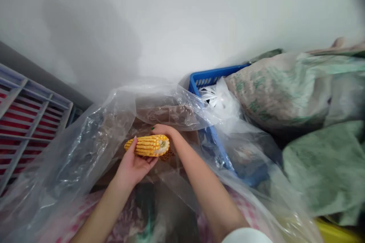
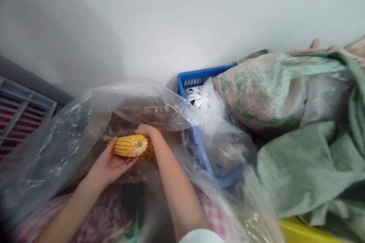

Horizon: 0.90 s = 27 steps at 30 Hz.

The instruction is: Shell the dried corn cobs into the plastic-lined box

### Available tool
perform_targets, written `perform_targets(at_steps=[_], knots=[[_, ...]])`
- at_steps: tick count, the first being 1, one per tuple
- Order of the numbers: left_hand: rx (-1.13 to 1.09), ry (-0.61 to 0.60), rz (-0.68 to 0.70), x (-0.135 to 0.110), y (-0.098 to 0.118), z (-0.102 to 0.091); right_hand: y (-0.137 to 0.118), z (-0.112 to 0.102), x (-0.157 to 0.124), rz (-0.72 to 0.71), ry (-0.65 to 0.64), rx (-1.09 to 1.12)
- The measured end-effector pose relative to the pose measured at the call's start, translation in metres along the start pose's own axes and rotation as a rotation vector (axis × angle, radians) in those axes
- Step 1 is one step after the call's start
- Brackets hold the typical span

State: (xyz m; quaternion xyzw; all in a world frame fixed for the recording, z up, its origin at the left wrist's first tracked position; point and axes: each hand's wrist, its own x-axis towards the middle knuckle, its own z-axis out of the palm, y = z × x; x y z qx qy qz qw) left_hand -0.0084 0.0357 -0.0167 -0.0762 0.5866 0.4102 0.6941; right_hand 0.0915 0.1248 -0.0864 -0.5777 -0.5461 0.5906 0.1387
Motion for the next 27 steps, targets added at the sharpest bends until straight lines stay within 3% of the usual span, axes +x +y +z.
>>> perform_targets(at_steps=[5,8,13,21,27], knots=[[-0.023,-0.006,-0.001,-0.002,0.001,-0.002,-0.018,-0.019,-0.062,-0.053,0.257,0.145],[-0.056,-0.016,0.007,-0.003,0.001,-0.003,-0.017,-0.020,-0.107,-0.076,0.471,0.398],[-0.116,-0.030,-0.026,-0.008,-0.001,-0.005,-0.007,-0.020,-0.158,-0.201,0.784,0.470],[-0.161,-0.060,-0.041,-0.023,-0.001,0.000,-0.013,-0.017,-0.177,-0.398,0.525,0.852],[-0.195,-0.098,-0.049,-0.033,0.004,0.000,-0.017,-0.011,-0.185,-0.448,0.593,0.723]])
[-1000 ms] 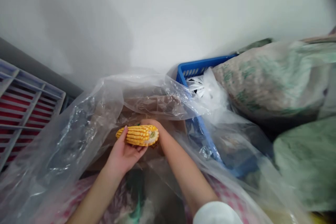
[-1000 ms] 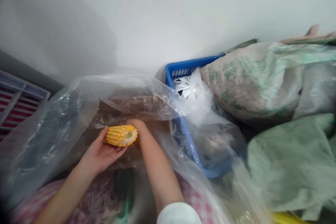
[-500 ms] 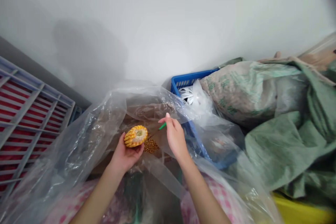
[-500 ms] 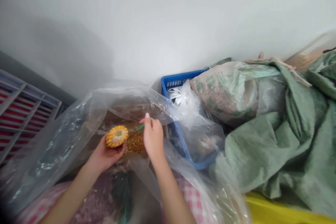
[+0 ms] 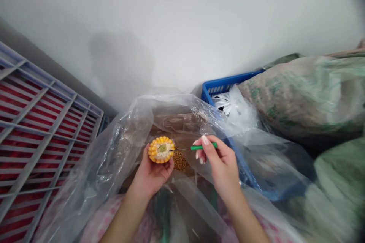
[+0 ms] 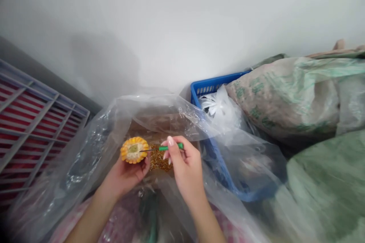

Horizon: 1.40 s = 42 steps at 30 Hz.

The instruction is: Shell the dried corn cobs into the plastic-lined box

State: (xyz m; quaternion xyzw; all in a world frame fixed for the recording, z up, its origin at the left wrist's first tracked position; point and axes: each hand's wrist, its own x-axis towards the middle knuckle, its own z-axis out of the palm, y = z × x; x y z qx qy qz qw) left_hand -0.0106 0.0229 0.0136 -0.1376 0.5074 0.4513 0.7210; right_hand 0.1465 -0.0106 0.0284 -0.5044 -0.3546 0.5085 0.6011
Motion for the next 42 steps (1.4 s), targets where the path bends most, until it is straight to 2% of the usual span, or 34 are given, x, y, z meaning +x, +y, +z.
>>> perform_targets(at_steps=[4,10,21,26,42], knots=[[-0.011,-0.016,0.009,-0.004,0.001,0.001,0.000,0.001,-0.004,-0.102,0.022,-0.032],[-0.009,-0.018,0.006,-0.005,0.001,0.002,0.001,0.002,-0.008,-0.187,-0.025,-0.104],[-0.019,-0.003,-0.004,-0.008,-0.001,0.002,-0.001,0.002,-0.009,-0.204,-0.044,-0.097],[-0.016,0.003,-0.002,-0.007,-0.001,0.003,-0.001,0.002,-0.011,-0.223,-0.015,-0.089],[0.022,0.011,-0.011,-0.007,-0.003,0.005,-0.001,0.001,-0.012,-0.236,-0.024,-0.210]])
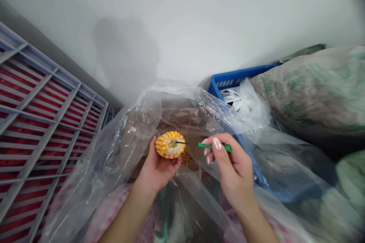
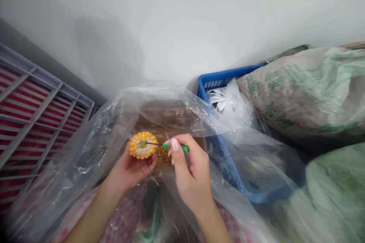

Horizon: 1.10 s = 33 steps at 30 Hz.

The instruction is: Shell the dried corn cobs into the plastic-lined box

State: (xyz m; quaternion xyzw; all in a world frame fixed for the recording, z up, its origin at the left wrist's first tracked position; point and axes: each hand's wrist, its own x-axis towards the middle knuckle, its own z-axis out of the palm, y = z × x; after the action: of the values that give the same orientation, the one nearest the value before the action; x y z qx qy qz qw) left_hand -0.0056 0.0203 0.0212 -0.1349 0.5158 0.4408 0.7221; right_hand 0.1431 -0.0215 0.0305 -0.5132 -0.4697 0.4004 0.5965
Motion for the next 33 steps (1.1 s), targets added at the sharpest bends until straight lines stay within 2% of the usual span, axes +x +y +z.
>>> perform_targets(at_steps=[33], knots=[[-0.002,0.034,0.001,-0.0031,-0.0012,0.0037,-0.0005,0.0005,-0.0005,0.002,0.010,-0.009]])
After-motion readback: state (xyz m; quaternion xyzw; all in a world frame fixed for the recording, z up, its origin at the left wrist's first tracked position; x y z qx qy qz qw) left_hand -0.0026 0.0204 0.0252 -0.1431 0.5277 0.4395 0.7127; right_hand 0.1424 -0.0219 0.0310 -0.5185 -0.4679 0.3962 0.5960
